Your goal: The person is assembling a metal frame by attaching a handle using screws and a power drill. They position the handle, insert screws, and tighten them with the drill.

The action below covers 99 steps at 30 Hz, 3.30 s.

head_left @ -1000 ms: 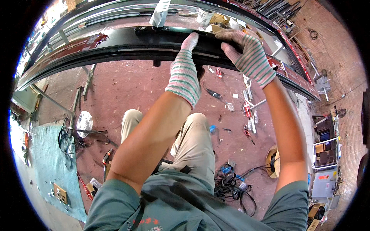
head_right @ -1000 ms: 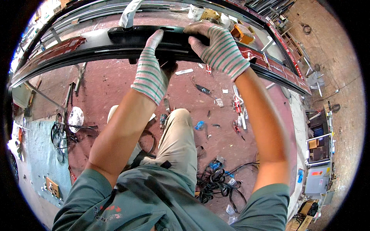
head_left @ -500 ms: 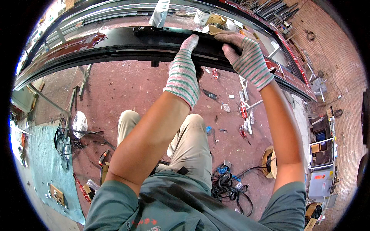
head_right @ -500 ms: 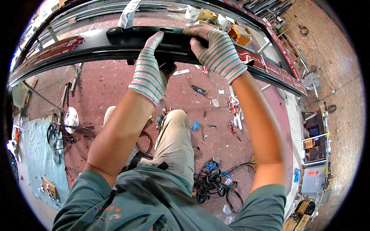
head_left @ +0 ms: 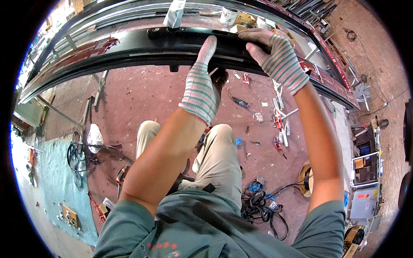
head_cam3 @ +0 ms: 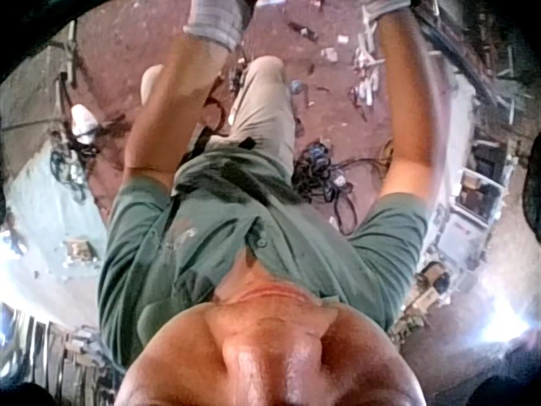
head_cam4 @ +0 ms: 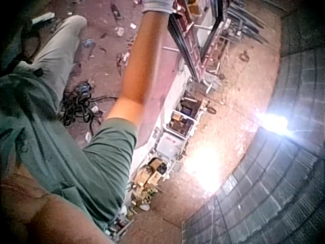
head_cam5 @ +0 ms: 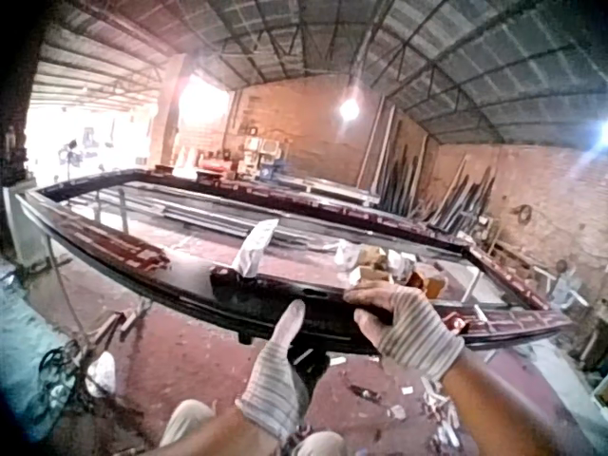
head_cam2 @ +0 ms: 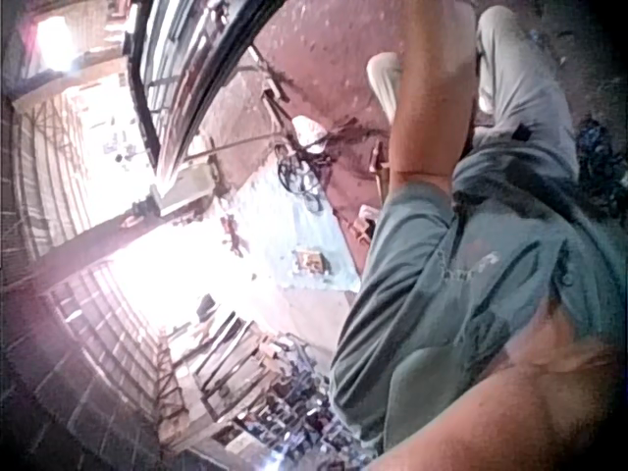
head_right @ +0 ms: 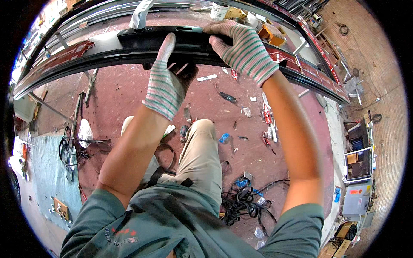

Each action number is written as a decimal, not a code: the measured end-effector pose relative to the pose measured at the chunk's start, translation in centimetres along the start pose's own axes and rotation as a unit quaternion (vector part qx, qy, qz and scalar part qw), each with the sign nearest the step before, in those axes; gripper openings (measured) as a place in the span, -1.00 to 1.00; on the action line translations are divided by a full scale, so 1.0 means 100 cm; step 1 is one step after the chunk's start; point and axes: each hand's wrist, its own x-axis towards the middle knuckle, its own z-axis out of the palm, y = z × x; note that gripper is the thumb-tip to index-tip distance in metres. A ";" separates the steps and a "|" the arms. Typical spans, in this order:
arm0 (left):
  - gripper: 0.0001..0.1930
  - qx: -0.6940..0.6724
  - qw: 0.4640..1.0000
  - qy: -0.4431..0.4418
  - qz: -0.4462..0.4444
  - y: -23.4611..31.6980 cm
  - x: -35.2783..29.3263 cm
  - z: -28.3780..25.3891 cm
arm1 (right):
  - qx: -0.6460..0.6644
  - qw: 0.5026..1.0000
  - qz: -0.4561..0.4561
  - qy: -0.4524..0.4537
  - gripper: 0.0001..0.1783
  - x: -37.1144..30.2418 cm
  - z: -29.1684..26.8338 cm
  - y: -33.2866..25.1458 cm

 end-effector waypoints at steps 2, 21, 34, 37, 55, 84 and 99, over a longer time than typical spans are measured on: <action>-0.43 -0.029 0.998 -0.038 0.032 -0.007 0.004 -0.013 | 0.002 1.000 0.013 -0.006 -0.71 0.000 0.000 0.001; -0.66 0.139 0.918 -0.304 0.216 -0.027 0.092 -0.095 | -0.187 0.953 0.139 -0.192 -0.72 0.049 -0.013 -0.045; -0.53 0.296 0.854 -0.289 0.315 -0.040 0.118 -0.109 | -0.157 0.965 0.186 -0.100 -0.68 0.027 -0.018 -0.030; -0.43 0.349 0.839 -0.285 0.305 -0.033 0.116 -0.116 | -0.109 0.969 0.191 -0.112 -0.63 0.025 -0.018 -0.022; -0.43 0.325 0.831 -0.289 0.348 -0.054 0.121 -0.109 | -0.041 0.975 0.203 -0.076 -0.54 0.002 -0.029 -0.013; -0.55 0.315 0.847 -0.306 0.300 -0.024 0.114 -0.116 | -0.106 0.986 0.132 -0.007 -0.49 -0.009 0.000 -0.008; -0.76 0.162 0.892 -0.313 0.282 -0.050 0.115 -0.108 | 0.003 0.973 0.228 0.040 -0.26 0.007 0.028 -0.032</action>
